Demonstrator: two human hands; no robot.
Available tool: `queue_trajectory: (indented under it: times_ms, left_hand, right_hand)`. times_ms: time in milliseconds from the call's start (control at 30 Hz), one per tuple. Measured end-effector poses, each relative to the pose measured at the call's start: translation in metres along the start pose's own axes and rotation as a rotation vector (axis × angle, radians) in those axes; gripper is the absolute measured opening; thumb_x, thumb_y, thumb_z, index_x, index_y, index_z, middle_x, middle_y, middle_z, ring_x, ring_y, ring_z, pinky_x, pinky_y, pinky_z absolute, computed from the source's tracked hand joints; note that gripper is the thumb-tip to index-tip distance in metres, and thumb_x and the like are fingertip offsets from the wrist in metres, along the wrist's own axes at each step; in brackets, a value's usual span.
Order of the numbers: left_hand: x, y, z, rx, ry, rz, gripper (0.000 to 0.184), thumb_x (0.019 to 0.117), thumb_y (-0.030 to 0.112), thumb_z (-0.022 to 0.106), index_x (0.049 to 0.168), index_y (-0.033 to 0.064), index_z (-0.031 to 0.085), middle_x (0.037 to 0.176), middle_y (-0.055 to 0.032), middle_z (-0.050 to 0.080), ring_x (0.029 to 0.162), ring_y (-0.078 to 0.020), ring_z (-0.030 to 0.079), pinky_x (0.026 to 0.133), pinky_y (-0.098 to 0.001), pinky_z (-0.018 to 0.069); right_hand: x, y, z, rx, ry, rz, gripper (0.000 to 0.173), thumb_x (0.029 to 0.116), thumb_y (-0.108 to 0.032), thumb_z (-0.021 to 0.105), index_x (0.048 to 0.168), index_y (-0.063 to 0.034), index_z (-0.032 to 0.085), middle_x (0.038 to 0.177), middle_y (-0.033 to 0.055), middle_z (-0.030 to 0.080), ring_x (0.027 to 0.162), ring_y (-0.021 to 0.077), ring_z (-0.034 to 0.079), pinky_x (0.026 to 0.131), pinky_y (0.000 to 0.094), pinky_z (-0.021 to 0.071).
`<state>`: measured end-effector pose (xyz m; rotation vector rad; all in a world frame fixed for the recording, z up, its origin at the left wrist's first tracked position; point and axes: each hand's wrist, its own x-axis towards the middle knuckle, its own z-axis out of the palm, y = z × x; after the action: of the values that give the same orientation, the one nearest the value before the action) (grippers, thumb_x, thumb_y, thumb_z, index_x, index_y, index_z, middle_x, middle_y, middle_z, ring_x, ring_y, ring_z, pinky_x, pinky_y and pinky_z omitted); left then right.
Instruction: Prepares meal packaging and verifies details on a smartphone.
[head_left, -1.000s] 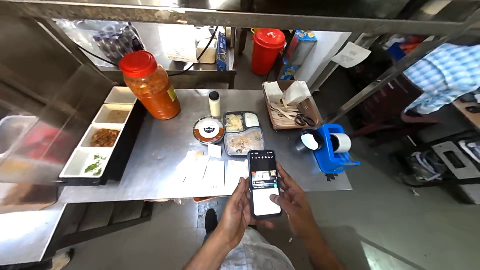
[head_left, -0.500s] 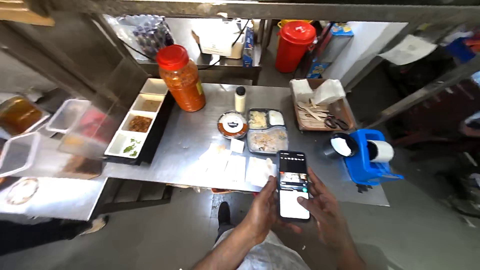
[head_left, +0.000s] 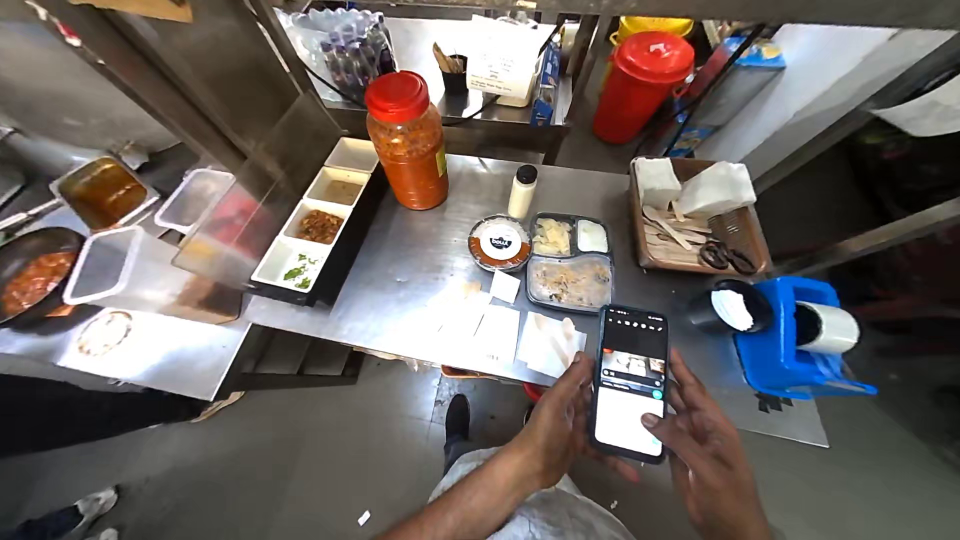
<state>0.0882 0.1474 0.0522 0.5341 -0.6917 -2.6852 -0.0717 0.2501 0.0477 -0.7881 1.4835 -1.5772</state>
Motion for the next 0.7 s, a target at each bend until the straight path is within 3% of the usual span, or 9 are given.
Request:
queue_trajectory:
  times_ms: [367, 500, 700]
  left_hand:
    - [-0.001, 0.003, -0.006, -0.005, 0.046, -0.006, 0.066, 0.1087, 0.052, 0.012, 0.156, 0.011, 0.032, 0.132, -0.0184, 0.064, 0.107, -0.0349, 0.071, 0.073, -0.0513, 0.064]
    - [0.005, 0.0, -0.008, -0.045, -0.001, -0.019, 0.07, 0.1074, 0.057, 0.016, 0.159, 0.0113, 0.027, 0.136, -0.0214, 0.062, 0.111, -0.0403, 0.069, 0.077, -0.0563, 0.0631]
    - [0.009, 0.0, -0.006, -0.031, -0.013, -0.049, 0.071, 0.1067, 0.059, 0.016, 0.16, 0.0138, 0.024, 0.144, -0.0223, 0.056, 0.117, -0.043, 0.065, 0.078, -0.0585, 0.0618]
  right_hand:
    - [0.006, 0.004, -0.004, 0.075, -0.019, 0.056, 0.079, 0.0852, -0.01, 0.061, 0.16, -0.0084, 0.036, 0.143, 0.0139, 0.06, 0.121, 0.0217, 0.065, 0.096, 0.0356, 0.0581]
    - [0.005, 0.005, -0.014, 0.118, -0.058, 0.043, 0.072, 0.0902, -0.006, 0.054, 0.16, -0.0069, 0.035, 0.141, 0.0182, 0.061, 0.12, 0.0255, 0.065, 0.095, 0.0403, 0.0582]
    - [0.004, 0.004, -0.017, 0.063, -0.032, 0.051, 0.074, 0.088, -0.002, 0.052, 0.16, -0.0115, 0.037, 0.147, 0.0177, 0.056, 0.124, 0.0277, 0.062, 0.097, 0.0415, 0.057]
